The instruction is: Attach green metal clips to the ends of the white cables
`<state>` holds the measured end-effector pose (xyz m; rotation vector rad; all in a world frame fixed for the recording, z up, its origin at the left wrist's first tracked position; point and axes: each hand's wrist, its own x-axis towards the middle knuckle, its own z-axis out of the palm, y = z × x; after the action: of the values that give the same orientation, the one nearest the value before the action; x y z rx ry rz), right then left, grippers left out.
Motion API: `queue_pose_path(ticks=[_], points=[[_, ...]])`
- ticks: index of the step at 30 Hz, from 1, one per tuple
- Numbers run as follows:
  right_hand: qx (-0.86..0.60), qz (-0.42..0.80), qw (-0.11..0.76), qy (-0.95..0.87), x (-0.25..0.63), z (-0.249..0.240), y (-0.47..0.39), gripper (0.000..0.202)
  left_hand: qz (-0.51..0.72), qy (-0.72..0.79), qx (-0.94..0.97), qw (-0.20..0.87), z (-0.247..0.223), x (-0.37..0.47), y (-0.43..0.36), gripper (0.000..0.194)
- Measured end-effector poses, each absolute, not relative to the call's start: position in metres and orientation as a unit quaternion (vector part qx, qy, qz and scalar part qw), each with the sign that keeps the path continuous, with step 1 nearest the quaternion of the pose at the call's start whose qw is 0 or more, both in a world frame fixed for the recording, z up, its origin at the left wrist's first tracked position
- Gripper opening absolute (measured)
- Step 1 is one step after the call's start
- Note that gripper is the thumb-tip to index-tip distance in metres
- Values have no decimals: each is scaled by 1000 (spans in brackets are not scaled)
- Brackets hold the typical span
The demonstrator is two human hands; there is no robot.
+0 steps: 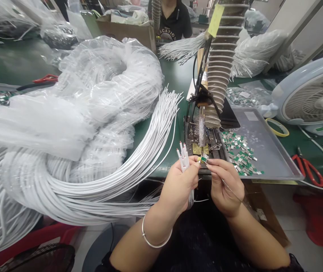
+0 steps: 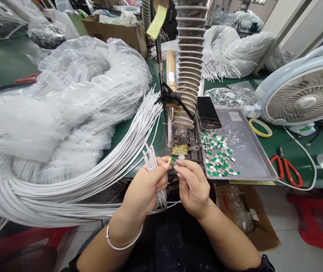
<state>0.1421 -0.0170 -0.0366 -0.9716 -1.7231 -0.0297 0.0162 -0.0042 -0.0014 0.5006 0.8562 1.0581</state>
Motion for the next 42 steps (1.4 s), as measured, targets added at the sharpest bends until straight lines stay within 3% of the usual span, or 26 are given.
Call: queue_pose_path(ticks=[42], points=[[-425,-42,547,-720,139,-31,-12,27,482,383,224,755,10,16,1,13]])
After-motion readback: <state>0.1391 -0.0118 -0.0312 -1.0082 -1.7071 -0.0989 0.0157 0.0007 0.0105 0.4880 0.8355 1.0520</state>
